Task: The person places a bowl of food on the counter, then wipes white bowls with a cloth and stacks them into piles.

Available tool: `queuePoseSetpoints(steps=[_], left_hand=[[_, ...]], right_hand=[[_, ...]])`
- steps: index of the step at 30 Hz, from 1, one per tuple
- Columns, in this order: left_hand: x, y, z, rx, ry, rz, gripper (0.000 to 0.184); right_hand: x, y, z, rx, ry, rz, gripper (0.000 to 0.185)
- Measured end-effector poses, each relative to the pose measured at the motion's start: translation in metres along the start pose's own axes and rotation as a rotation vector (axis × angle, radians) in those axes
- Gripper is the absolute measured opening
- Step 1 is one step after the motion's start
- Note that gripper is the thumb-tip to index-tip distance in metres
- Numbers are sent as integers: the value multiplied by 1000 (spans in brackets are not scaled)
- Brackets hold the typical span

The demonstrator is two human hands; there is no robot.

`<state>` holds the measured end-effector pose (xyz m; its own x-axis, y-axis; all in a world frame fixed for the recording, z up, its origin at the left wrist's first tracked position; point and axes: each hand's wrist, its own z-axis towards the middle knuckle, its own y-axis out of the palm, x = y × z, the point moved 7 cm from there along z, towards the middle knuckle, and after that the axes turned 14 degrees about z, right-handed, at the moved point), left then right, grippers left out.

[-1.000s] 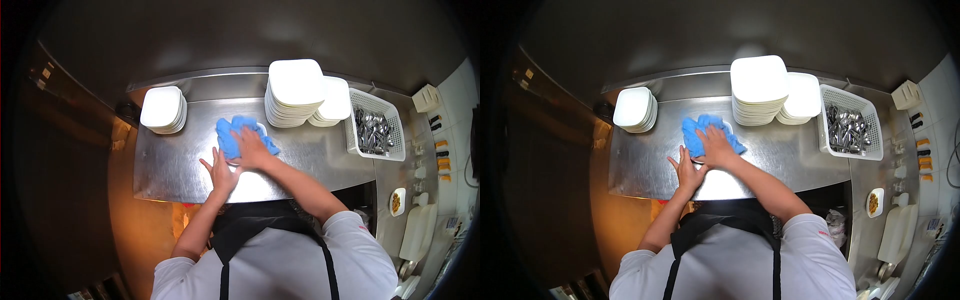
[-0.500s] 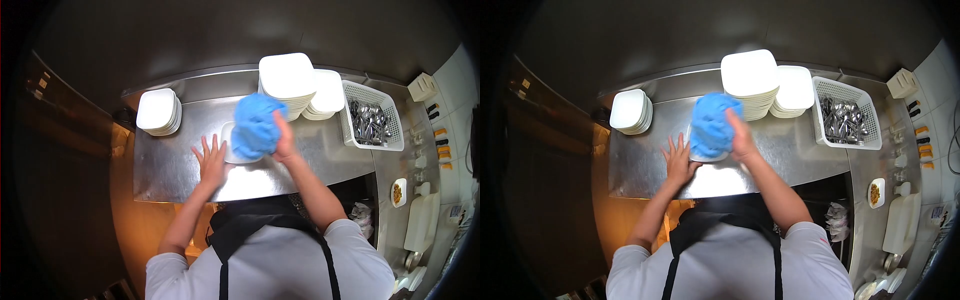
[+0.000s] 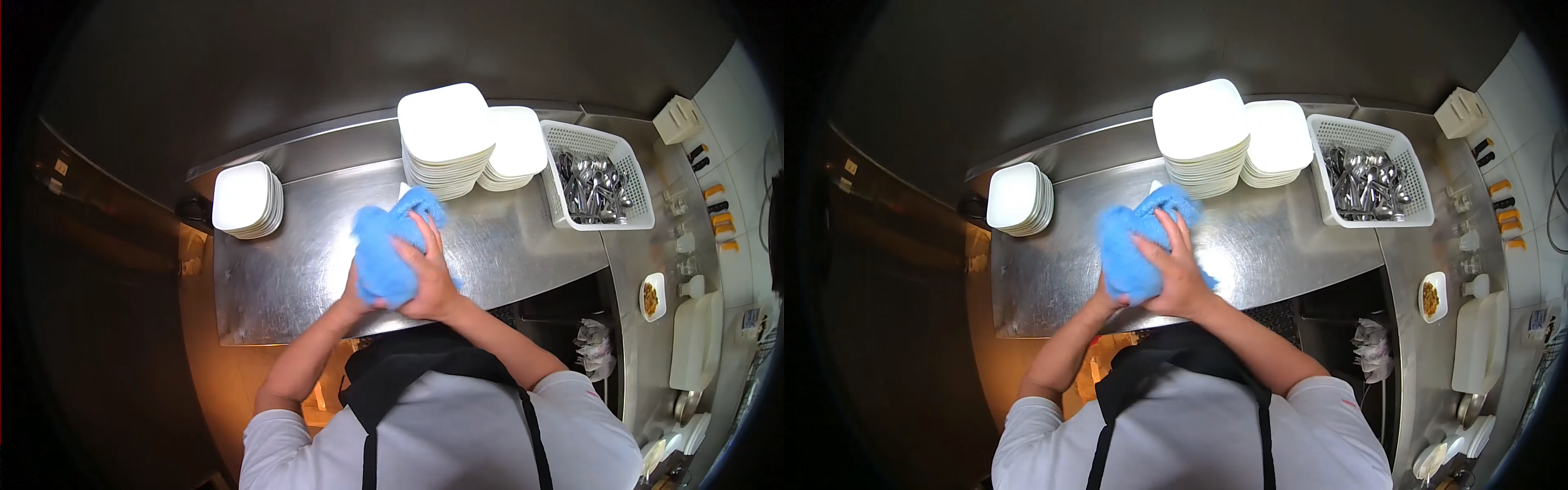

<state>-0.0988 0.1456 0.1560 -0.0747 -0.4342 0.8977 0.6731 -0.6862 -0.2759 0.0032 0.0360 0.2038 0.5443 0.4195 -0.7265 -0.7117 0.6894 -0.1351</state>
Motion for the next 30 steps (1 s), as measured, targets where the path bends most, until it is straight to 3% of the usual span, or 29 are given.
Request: queuePoseSetpoints(steps=[1, 2, 3, 4, 5, 6, 8, 9, 10, 13, 15, 17, 20, 22, 23, 24, 26, 27, 30], left_hand=[[6, 1, -1, -19, 68, 64, 27], [12, 3, -3, -33, 137, 125, 28], [22, 0, 0, -1, 86, -6, 26], [41, -2, -1, 30, 25, -136, 24], [51, -3, -1, 62, -30, -265, 23], [56, -5, -3, 106, 96, -273, 29], [44, -16, 6, 277, 44, -392, 30], [34, -21, 6, 364, 7, -452, 31], [17, -25, 9, 356, -60, -417, 35], [30, -26, -1, 201, -11, -121, 30], [50, -23, -9, 44, -76, 76, 22], [67, -19, -20, -47, -59, 325, 19], [77, -17, -15, 148, 301, 535, 30], [74, -25, -4, 224, 480, 698, 40], [73, -37, 8, 194, 496, 769, 41], [60, -56, 15, 189, 387, 817, 42], [45, -98, 26, 231, 373, 975, 44], [27, -121, 28, 226, 395, 1112, 36], [-8, -188, 31, 223, 406, 1331, 22]], right_hand=[[-8, 5, 13, -2, -62, -101, 44], [4, 2, 29, 1, 46, -5, 44], [15, -2, 44, 13, 153, 88, 43], [41, -9, 50, 32, 444, 380, 45], [49, -5, 47, 66, 564, 537, 46], [56, -2, 42, 119, 684, 689, 48], [51, 18, 12, 238, 585, 720, 50], [37, 32, -4, 213, 415, 644, 51], [11, 38, -3, 145, 213, 356, 53], [-20, 38, 24, 5, -79, -2, 55], [2, 26, 55, 40, 119, 252, 53], [36, 29, 64, 183, 605, 835, 53], [91, 70, 24, 356, 1067, 1288, 56], [110, 93, -19, 318, 1180, 1330, 58], [110, 106, -36, 294, 1238, 1358, 60], [90, 103, -38, 162, 1340, 1335, 62], [66, 80, -25, 86, 1176, 1147, 64], [62, 69, -18, 55, 1084, 1051, 65], [67, 43, -13, 128, 1021, 1218, 67]])
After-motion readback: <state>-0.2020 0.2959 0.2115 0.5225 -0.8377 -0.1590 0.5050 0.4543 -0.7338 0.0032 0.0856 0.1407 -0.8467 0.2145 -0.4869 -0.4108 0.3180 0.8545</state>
